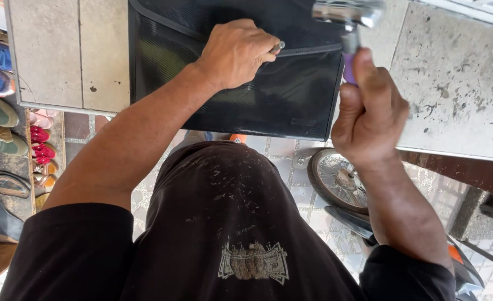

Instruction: Repairing a buckle on a black bag using a punch and hammer at a workbench

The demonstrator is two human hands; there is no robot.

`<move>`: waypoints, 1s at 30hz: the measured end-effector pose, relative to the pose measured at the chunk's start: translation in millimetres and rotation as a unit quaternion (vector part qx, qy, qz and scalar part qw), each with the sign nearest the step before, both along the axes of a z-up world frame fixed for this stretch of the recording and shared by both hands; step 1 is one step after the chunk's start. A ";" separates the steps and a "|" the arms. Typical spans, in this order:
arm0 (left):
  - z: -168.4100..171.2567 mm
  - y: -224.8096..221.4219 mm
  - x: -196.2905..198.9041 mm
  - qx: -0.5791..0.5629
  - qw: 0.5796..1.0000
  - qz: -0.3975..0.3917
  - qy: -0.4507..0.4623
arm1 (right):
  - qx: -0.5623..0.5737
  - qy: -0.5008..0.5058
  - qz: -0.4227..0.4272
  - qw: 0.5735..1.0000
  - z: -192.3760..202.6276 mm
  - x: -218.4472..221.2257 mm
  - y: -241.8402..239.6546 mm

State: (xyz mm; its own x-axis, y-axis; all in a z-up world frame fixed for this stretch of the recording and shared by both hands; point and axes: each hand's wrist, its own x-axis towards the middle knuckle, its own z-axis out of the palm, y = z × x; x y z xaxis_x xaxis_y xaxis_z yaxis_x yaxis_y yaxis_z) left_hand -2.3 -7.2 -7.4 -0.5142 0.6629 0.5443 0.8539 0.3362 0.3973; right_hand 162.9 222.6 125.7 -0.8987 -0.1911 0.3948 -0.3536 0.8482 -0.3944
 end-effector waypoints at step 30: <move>2.7 -0.7 0.0 -0.026 0.999 0.009 0.023 | 0.040 -0.089 -0.068 0.993 16.9 18.5 -2.4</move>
